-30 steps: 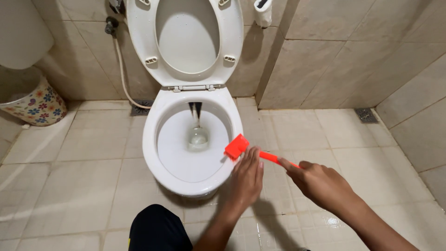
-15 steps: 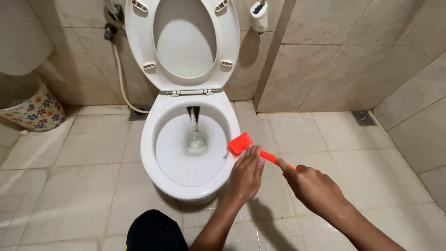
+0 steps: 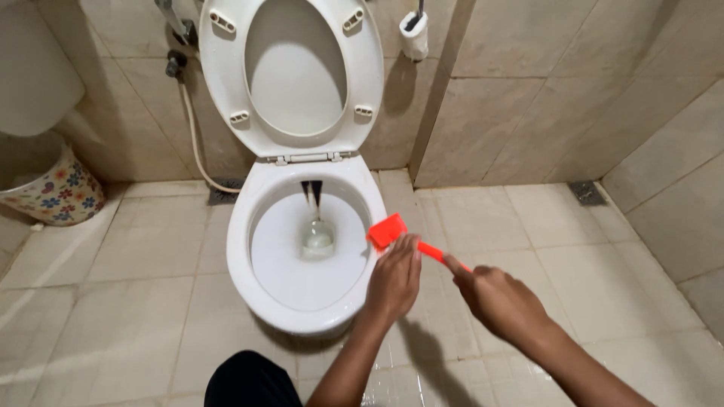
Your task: The person uses a red toilet brush to scrub the inside of a white toilet bowl. They then scrub the underside of the toilet seat and the rim of the bowl.
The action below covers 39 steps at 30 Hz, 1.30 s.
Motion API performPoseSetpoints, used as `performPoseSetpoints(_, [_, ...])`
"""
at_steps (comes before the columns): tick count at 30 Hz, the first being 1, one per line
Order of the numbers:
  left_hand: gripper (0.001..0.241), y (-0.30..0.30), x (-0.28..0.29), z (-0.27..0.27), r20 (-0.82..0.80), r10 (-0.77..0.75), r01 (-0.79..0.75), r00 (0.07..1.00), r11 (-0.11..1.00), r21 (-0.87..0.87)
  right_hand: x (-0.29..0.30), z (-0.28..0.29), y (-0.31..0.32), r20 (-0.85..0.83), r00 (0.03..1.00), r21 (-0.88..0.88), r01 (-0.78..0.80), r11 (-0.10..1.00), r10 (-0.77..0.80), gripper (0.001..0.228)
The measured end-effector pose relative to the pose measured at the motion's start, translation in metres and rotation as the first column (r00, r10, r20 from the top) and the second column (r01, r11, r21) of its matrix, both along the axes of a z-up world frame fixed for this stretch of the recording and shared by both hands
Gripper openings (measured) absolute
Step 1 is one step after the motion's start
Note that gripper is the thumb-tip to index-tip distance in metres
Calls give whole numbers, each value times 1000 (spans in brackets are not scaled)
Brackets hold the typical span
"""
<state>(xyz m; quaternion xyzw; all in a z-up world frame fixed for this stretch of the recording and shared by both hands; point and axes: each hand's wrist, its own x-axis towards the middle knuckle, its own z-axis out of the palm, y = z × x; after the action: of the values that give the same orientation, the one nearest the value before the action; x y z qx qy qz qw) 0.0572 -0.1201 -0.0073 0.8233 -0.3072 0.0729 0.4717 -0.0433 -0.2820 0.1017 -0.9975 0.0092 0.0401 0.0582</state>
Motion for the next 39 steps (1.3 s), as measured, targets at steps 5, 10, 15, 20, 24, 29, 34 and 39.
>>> performPoseSetpoints(5, [43,5,0,10,-22,13,-14,1000,1000,-23,3,-9,7,-43,998,-98,34,995,-39,58])
performPoseSetpoints(10, [43,-1,32,3,-33,6,-7,999,1000,-12,27,-17,9,36,999,-74,39,997,-36,62])
performPoseSetpoints(15, [42,-8,47,-2,-5,-15,15,1000,1000,10,37,-17,1,28,999,-84,32,996,-30,53])
performPoseSetpoints(20, [43,-1,24,8,-5,-27,27,1000,1000,-2,19,-2,6,23,999,-47,31,998,-30,56])
performPoseSetpoints(24, [44,9,8,21,-48,-18,16,999,999,-36,10,7,21,-47,996,-74,70,995,-73,66])
performPoseSetpoints(29, [42,3,32,-2,24,-23,24,999,1000,-18,21,-14,16,-18,998,-113,55,992,-57,63])
performPoseSetpoints(34, [43,-4,56,4,-36,-21,21,999,1000,-9,41,-20,14,52,994,-24,97,995,-96,53])
performPoseSetpoints(39, [45,-8,55,-9,-44,-30,31,999,999,25,39,-13,10,44,997,25,65,998,-66,52])
